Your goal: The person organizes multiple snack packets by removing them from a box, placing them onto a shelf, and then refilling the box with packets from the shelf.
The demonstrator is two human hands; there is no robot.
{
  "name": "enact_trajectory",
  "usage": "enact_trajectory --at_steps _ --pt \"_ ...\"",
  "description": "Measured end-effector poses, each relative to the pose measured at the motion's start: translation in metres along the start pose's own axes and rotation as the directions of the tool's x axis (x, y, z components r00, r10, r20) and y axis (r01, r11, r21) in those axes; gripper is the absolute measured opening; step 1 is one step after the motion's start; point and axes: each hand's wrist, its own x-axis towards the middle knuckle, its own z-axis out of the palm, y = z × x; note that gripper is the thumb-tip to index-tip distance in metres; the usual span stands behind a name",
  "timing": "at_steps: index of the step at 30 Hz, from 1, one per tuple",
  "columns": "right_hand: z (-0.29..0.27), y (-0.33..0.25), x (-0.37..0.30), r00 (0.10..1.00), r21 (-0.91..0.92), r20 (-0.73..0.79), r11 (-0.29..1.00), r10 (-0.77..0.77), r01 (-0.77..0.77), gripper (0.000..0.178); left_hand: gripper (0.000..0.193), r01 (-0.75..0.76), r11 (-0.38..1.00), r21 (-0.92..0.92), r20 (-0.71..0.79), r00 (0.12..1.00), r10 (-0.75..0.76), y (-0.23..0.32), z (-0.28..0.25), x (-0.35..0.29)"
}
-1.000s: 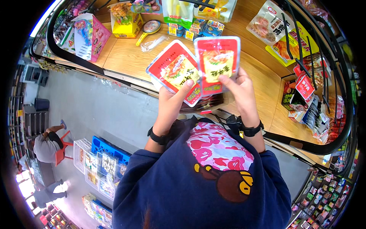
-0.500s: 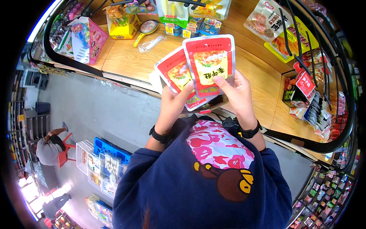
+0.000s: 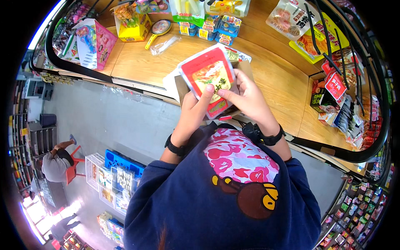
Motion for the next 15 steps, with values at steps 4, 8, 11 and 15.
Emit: enact_trajectory --at_steps 4,8,11,15 --pt "-0.008 -0.012 0.002 0.984 0.093 -0.173 0.993 -0.051 0.068 0.041 0.036 -0.109 0.986 0.127 -0.006 0.994 0.111 0.001 -0.011 0.0" --pt "-0.021 -0.013 0.006 0.935 -0.126 -0.283 0.974 -0.216 0.187 0.039 0.027 -0.22 0.839 0.498 -0.031 0.962 0.271 0.013 -0.013 -0.004" --pt "-0.008 -0.018 -0.003 0.953 -0.336 -0.224 0.934 -0.206 0.123 0.038 0.013 -0.389 0.379 0.839 0.251 0.897 0.365 0.006 -0.021 -0.009" --pt "-0.003 -0.014 -0.005 0.976 -0.48 -0.137 0.873 -0.172 0.087 0.04 0.016 -0.46 0.196 0.866 0.38 0.86 0.34 -0.008 -0.012 -0.017"
